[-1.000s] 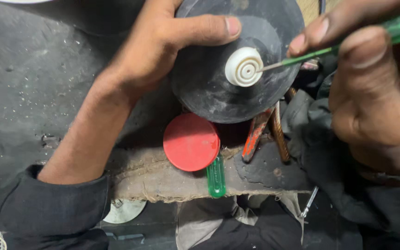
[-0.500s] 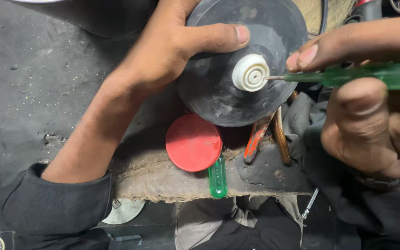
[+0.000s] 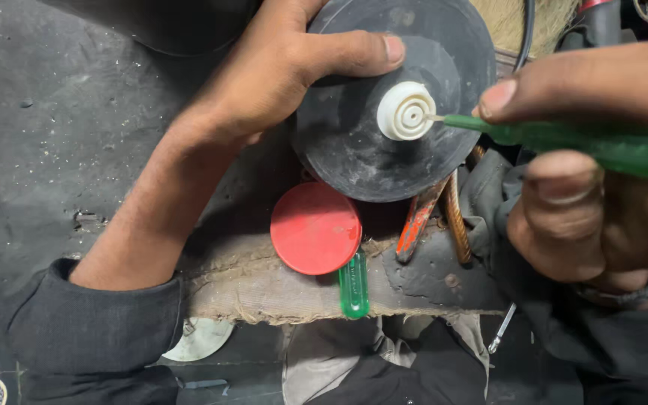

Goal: The person disassembles the base of an electric kettle using a green screwdriver, removes the bottom cover, and manipulates the internal wiring and heating element. The person then reattaches the heating element to the kettle body.

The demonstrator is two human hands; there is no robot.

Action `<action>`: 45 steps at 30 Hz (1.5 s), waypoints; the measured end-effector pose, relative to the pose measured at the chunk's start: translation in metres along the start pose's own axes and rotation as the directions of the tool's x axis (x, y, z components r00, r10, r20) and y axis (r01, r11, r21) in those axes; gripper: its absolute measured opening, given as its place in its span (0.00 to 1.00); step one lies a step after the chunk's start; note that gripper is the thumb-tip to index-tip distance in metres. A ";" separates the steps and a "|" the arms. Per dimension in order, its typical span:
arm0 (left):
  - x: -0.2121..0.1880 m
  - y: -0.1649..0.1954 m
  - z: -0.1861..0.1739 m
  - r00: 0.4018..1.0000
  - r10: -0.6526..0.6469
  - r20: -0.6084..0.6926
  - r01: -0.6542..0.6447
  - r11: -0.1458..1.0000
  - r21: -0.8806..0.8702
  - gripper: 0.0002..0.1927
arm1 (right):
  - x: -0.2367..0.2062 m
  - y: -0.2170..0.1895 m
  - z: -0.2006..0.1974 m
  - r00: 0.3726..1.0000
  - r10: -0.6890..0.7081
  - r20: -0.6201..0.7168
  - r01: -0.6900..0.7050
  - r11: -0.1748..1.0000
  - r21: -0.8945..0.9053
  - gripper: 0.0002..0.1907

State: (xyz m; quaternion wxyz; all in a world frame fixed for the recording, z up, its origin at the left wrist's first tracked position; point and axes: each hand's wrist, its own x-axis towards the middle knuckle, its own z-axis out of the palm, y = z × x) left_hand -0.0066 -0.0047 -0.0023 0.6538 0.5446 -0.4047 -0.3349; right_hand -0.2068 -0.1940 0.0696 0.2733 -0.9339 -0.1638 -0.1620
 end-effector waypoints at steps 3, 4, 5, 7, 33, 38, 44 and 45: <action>0.001 -0.001 0.000 1.000 0.019 -0.012 -0.018 0.996 0.086 0.22 | -0.005 -0.004 -0.004 0.998 0.049 0.028 -0.049 0.999 -0.006 0.17; 0.001 -0.002 0.000 1.000 0.028 -0.008 -0.027 0.997 0.072 0.22 | -0.008 -0.005 -0.003 0.997 0.066 0.032 -0.066 0.998 -0.007 0.17; 0.001 -0.002 0.000 0.999 0.036 -0.003 -0.035 0.998 0.056 0.23 | -0.013 -0.006 -0.002 0.989 0.135 0.062 -0.137 0.990 0.025 0.18; 0.000 -0.002 0.000 1.000 0.030 -0.004 -0.030 0.999 0.045 0.23 | -0.022 -0.008 0.002 0.956 0.264 0.129 -0.275 0.958 0.079 0.20; -0.003 0.001 0.003 0.999 0.046 -0.009 -0.045 0.997 0.068 0.22 | 0.014 0.055 0.005 0.911 -0.405 -0.073 0.411 0.890 0.199 0.09; -0.002 0.004 0.003 0.995 -0.018 -0.102 0.016 1.000 -0.014 0.18 | -0.014 0.053 0.040 0.843 -0.255 -0.473 0.373 0.911 0.174 0.12; -0.007 0.010 -0.001 0.995 0.011 -0.103 -0.040 0.960 -0.279 0.14 | -0.031 0.065 0.044 0.782 -0.159 -0.602 0.311 0.937 0.156 0.17; -0.008 0.011 -0.001 0.995 0.010 -0.104 -0.042 0.948 -0.315 0.14 | -0.030 0.067 0.043 0.773 -0.168 -0.612 0.321 0.936 0.148 0.17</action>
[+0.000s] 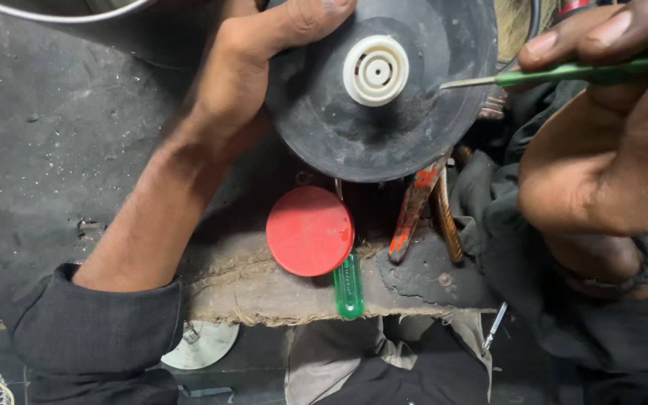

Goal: The person disassembles the base of an electric kettle using a green screwdriver, removes the bottom cover, and manipulates the internal wiring and heating element. The person then reattaches the heating element to the kettle body.

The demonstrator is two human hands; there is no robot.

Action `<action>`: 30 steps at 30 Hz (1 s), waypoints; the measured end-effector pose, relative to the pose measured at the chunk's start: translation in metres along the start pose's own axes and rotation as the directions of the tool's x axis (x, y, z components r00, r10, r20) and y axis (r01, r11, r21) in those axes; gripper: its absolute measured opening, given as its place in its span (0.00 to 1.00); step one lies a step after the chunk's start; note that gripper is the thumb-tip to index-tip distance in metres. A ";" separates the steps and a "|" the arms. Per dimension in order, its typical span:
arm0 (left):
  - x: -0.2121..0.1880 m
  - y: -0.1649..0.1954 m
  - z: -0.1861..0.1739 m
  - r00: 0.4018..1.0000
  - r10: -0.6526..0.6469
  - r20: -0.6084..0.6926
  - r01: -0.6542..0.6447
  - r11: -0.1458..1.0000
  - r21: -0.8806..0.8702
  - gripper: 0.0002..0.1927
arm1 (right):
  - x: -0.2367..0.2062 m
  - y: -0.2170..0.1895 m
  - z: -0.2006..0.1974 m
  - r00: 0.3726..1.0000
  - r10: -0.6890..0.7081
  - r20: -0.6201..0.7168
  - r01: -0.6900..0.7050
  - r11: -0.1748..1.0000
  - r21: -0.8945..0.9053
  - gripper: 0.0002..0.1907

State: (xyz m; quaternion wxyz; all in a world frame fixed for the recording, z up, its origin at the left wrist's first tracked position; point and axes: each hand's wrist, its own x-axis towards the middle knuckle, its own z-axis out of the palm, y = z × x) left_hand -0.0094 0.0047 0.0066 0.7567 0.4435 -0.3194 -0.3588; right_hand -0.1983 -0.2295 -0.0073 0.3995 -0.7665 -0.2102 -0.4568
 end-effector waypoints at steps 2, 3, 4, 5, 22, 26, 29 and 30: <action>-0.001 0.001 0.001 0.999 0.023 0.026 -0.023 1.000 -0.012 0.15 | 0.001 0.003 0.000 1.000 -0.024 -0.019 0.024 1.000 -0.001 0.17; -0.002 0.001 0.002 0.999 0.049 0.022 -0.049 0.999 0.021 0.15 | 0.002 0.003 0.001 0.998 -0.057 -0.018 0.056 0.998 -0.009 0.17; -0.002 0.000 0.002 0.997 0.074 0.017 -0.075 0.996 0.055 0.15 | 0.002 0.003 0.002 0.996 -0.089 -0.017 0.089 0.996 -0.017 0.18; -0.003 -0.001 0.004 0.993 0.116 -0.002 -0.115 0.985 0.127 0.16 | 0.003 0.002 0.003 0.990 -0.141 -0.004 0.140 0.990 -0.033 0.18; -0.002 -0.007 0.004 0.980 0.187 0.068 -0.198 0.942 0.269 0.12 | 0.029 -0.043 0.001 0.944 -0.028 0.330 0.078 0.987 -0.141 0.07; -0.002 -0.006 0.005 0.974 0.212 0.078 -0.225 0.935 0.273 0.12 | 0.066 -0.058 0.004 0.836 0.132 0.533 -0.053 0.986 -0.161 0.20; -0.002 -0.006 0.005 0.968 0.234 0.087 -0.249 0.922 0.297 0.12 | 0.055 -0.075 -0.003 0.741 0.472 0.477 -0.375 0.881 -0.289 0.27; -0.002 -0.006 0.005 0.967 0.237 0.090 -0.254 0.918 0.304 0.12 | 0.045 -0.075 -0.008 0.745 0.482 0.462 -0.380 0.875 -0.299 0.27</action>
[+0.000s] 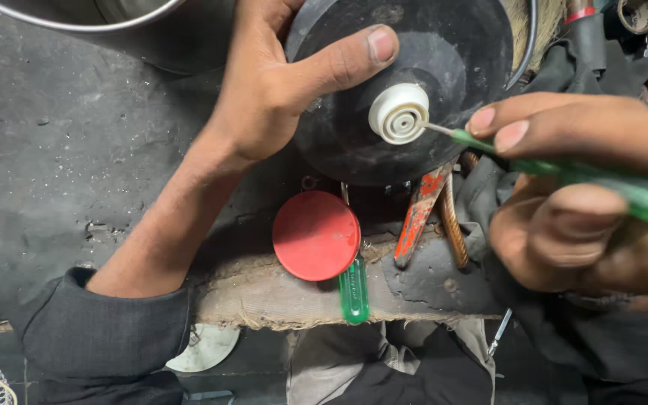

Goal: The person disassembles the base of an electric kettle using a green screwdriver, removes the bottom cover, and manipulates the internal wiring and heating element. The person then reattaches the heating element to the kettle body.

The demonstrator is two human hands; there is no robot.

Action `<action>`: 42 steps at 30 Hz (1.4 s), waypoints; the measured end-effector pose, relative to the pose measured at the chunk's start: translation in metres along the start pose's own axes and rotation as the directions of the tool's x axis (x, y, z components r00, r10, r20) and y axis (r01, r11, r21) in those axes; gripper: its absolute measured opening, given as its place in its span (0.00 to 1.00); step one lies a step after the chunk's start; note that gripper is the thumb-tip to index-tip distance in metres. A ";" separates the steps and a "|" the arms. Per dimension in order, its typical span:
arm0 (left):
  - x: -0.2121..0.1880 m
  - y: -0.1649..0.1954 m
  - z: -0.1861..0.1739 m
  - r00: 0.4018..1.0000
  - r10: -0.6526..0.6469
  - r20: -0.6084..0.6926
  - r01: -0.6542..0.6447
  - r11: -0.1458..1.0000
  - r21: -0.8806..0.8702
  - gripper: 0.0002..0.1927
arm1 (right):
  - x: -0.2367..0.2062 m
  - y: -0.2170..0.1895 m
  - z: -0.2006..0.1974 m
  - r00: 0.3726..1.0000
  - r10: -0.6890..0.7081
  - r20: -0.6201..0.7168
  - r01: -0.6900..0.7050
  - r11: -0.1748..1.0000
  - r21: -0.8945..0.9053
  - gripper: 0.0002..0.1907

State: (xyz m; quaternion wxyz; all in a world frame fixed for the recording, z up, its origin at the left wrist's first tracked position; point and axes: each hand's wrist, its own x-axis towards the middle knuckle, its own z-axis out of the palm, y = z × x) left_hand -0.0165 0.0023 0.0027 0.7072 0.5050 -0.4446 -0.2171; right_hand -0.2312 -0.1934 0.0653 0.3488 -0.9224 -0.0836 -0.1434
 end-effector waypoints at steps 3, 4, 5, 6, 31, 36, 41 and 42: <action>0.001 -0.001 0.000 1.000 0.010 0.003 -0.010 1.000 0.017 0.11 | -0.030 0.022 0.002 0.998 -0.039 -0.040 0.038 0.999 -0.030 0.25; 0.001 -0.001 0.000 1.000 0.015 0.003 -0.015 1.000 0.024 0.11 | -0.033 0.026 0.004 0.992 -0.111 -0.051 0.109 0.993 -0.044 0.25; 0.001 -0.001 0.000 1.000 0.022 0.000 -0.022 0.999 0.035 0.11 | -0.031 0.028 0.008 0.974 -0.213 -0.075 0.207 0.975 -0.075 0.24; 0.001 -0.002 0.001 1.000 0.023 -0.005 -0.022 0.999 0.043 0.11 | -0.026 0.025 0.012 0.947 -0.308 -0.093 0.298 0.949 -0.104 0.23; 0.001 -0.007 0.004 0.994 0.002 -0.113 0.008 0.996 0.087 0.11 | 0.044 -0.010 0.025 0.668 -0.737 0.098 0.720 0.608 -0.334 0.33; 0.001 -0.010 -0.001 0.993 0.037 -0.109 -0.023 0.992 0.125 0.09 | 0.038 0.000 0.021 0.745 -0.664 0.068 0.657 0.712 -0.249 0.29; 0.001 -0.012 -0.001 0.991 0.103 -0.082 -0.092 0.988 0.125 0.10 | 0.038 0.009 0.022 0.809 -0.586 -0.049 0.566 0.799 -0.201 0.26; 0.001 -0.012 -0.001 0.993 0.082 -0.087 -0.072 0.991 0.115 0.10 | 0.038 0.011 0.023 0.816 -0.572 -0.082 0.550 0.812 -0.194 0.26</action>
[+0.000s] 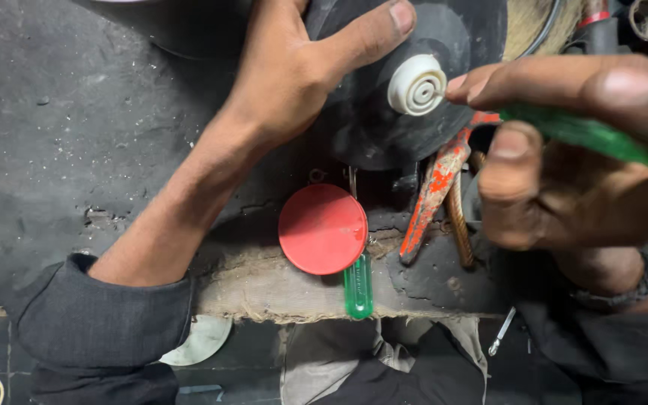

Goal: The person disassembles the base of an electric kettle using a green screwdriver, removes the bottom cover, and manipulates the internal wiring and heating element. The person then reattaches the heating element to the kettle body.

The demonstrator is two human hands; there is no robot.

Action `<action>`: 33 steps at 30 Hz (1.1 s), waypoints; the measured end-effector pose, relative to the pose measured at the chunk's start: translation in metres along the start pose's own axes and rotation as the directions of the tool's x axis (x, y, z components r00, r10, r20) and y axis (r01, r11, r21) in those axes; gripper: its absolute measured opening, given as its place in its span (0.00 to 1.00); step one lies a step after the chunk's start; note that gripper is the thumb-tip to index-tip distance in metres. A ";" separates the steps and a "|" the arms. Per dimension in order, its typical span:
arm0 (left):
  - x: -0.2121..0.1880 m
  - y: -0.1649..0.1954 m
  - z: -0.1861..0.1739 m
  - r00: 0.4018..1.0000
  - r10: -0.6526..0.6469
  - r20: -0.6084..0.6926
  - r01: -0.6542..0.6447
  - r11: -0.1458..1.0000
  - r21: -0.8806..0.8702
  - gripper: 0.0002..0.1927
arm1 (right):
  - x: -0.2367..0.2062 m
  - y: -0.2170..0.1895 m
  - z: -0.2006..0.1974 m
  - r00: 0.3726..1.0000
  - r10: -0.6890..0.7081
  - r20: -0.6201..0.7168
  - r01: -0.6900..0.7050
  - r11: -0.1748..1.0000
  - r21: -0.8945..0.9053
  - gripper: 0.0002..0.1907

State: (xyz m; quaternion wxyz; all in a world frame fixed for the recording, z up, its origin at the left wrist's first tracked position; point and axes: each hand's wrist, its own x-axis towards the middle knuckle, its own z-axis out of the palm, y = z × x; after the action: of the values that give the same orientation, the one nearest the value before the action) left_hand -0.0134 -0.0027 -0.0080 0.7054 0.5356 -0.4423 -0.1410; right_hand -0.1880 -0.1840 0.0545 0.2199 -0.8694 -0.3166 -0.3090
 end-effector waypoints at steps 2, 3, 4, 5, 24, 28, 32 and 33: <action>0.000 0.001 0.000 1.000 -0.015 0.021 0.015 0.999 -0.029 0.10 | -0.003 0.004 0.004 0.997 0.046 -0.070 -0.045 0.999 0.014 0.25; -0.001 0.002 0.000 0.999 -0.025 0.032 0.027 0.999 -0.043 0.10 | -0.006 0.005 0.008 0.992 0.070 -0.109 -0.068 0.997 0.027 0.24; -0.001 0.003 0.000 0.999 -0.018 0.039 0.019 1.000 -0.015 0.10 | -0.010 0.006 0.010 0.985 0.088 -0.150 -0.082 0.996 0.041 0.23; -0.001 0.005 0.000 0.999 -0.011 0.045 0.011 1.000 0.013 0.10 | -0.015 0.006 0.014 0.973 0.109 -0.205 -0.099 0.993 0.059 0.23; -0.006 0.012 -0.005 0.998 -0.058 0.025 0.061 0.991 -0.117 0.11 | -0.057 0.023 0.008 0.720 0.442 -0.535 -0.408 0.893 0.189 0.13; 0.006 0.015 -0.006 0.969 -0.230 0.095 0.246 0.944 -0.219 0.12 | -0.045 0.015 -0.005 0.705 0.507 -0.495 -0.514 0.847 0.135 0.11; 0.011 0.029 -0.010 0.932 -0.264 0.249 0.317 0.927 -0.202 0.19 | -0.021 0.010 -0.010 0.707 0.512 -0.487 -0.575 0.818 0.025 0.09; 0.014 0.032 -0.010 0.923 -0.250 0.294 0.306 0.938 -0.161 0.21 | -0.016 0.012 -0.010 0.718 0.514 -0.468 -0.585 0.811 -0.006 0.09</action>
State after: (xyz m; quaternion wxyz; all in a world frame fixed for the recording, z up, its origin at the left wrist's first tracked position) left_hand -0.0062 0.0069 0.0259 0.6624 0.4941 -0.4363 -0.3560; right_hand -0.1939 -0.2047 0.0485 0.3007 -0.8435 0.0401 -0.4432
